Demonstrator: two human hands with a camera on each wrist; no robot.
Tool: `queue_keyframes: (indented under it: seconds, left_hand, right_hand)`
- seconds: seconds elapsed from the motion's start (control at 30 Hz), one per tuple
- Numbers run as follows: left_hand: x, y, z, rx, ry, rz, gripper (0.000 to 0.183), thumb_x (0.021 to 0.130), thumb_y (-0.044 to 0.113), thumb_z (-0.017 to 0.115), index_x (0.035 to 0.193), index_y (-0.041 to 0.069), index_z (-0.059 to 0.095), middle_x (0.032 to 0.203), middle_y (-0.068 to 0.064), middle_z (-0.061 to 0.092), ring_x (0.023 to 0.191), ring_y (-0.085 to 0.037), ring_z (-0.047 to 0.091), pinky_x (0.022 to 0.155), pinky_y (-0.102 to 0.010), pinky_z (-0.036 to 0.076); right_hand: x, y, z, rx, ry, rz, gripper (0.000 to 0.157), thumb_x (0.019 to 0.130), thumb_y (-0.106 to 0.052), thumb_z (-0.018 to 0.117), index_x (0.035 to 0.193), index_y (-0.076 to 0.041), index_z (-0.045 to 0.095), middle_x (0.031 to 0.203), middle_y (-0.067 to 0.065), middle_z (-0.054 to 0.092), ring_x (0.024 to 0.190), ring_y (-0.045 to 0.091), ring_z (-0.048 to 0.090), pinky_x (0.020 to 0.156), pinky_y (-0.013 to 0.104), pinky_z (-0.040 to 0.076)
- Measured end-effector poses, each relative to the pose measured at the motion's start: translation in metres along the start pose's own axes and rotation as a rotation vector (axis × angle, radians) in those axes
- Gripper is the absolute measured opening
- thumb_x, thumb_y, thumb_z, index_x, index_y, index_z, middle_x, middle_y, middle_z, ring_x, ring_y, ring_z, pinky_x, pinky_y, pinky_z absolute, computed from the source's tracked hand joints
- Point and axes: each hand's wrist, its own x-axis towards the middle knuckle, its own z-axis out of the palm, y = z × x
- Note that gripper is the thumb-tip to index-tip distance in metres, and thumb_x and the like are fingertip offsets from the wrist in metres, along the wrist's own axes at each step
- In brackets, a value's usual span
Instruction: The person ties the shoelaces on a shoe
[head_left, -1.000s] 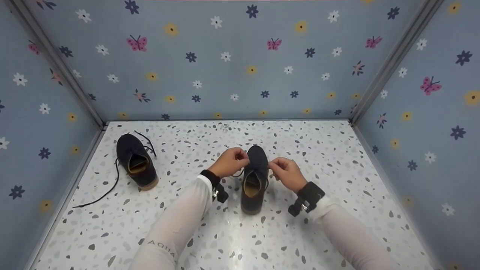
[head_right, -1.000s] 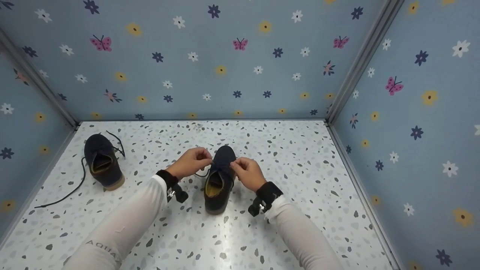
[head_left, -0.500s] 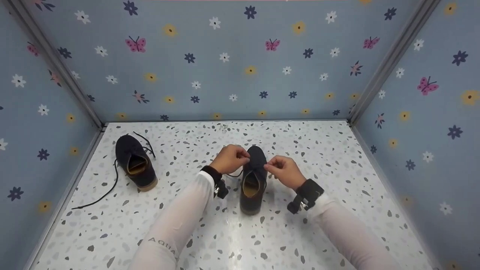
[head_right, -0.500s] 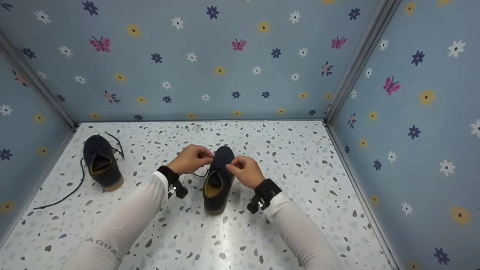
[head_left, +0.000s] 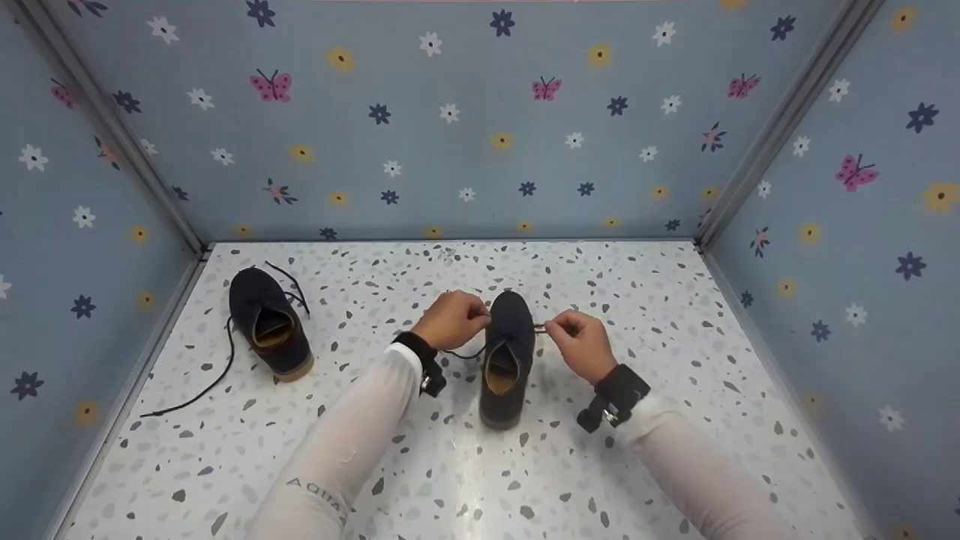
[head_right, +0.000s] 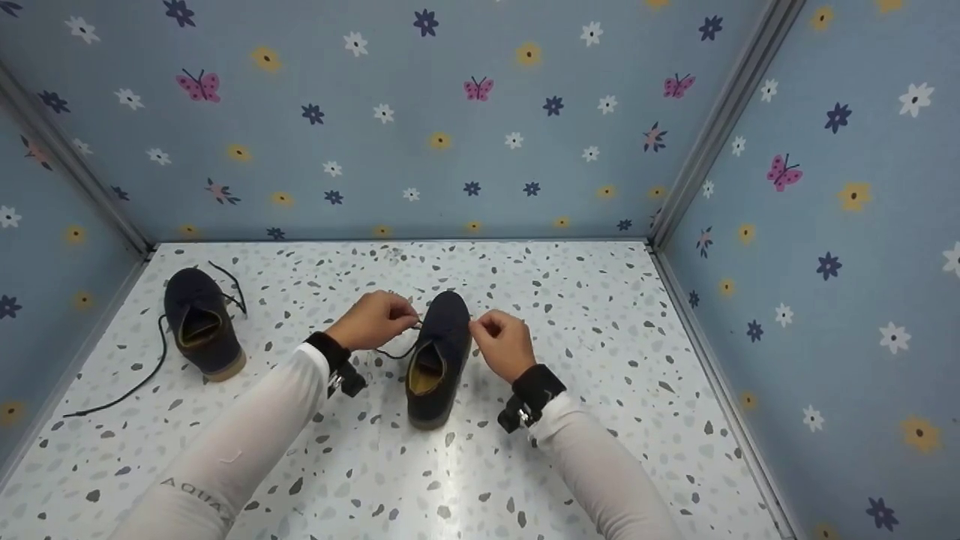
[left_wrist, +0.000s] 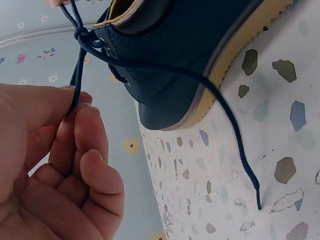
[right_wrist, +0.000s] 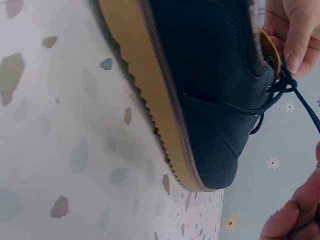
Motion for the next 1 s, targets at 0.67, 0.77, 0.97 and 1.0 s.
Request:
queue_keyframes:
  seconds: [0.67, 0.77, 0.97, 1.0]
  left_hand:
    - [0.001, 0.000, 0.004, -0.035, 0.002, -0.023, 0.015, 0.099, 0.020, 0.069, 0.100, 0.010, 0.080, 0.095, -0.004, 0.077, 0.084, -0.014, 0.065, 0.083, -0.035, 0.055]
    - [0.000, -0.001, 0.002, -0.045, 0.006, -0.032, 0.016, 0.100, 0.020, 0.067, 0.101, 0.009, 0.079, 0.094, -0.004, 0.076, 0.082, -0.014, 0.063, 0.082, -0.035, 0.054]
    - [0.000, -0.004, 0.001, -0.069, 0.024, -0.037, 0.017, 0.100, 0.018, 0.065, 0.103, 0.006, 0.078, 0.094, -0.006, 0.077, 0.080, -0.014, 0.065, 0.082, -0.035, 0.056]
    - [-0.001, -0.004, 0.001, -0.072, 0.027, -0.036, 0.017, 0.100, 0.017, 0.064, 0.102, 0.006, 0.077, 0.094, -0.006, 0.077, 0.080, -0.014, 0.065, 0.081, -0.035, 0.056]
  right_hand:
    - [0.004, -0.014, 0.006, -0.265, -0.220, -0.184, 0.008, 0.092, -0.020, 0.081, 0.088, -0.013, 0.079, 0.083, 0.001, 0.076, 0.068, 0.004, 0.061, 0.064, 0.021, 0.050]
    - [0.003, -0.011, 0.004, -0.239, -0.156, -0.201, 0.009, 0.094, -0.018, 0.079, 0.086, -0.013, 0.080, 0.079, 0.000, 0.077, 0.067, 0.002, 0.062, 0.064, 0.021, 0.050]
    - [0.000, -0.004, -0.006, -0.187, -0.032, -0.160, 0.015, 0.097, -0.020, 0.076, 0.085, -0.012, 0.081, 0.070, 0.000, 0.071, 0.061, 0.004, 0.057, 0.062, 0.022, 0.045]
    - [0.000, -0.003, -0.007, -0.176, -0.018, -0.152, 0.016, 0.097, -0.020, 0.075, 0.085, -0.012, 0.081, 0.069, 0.000, 0.070, 0.061, 0.005, 0.057, 0.061, 0.022, 0.045]
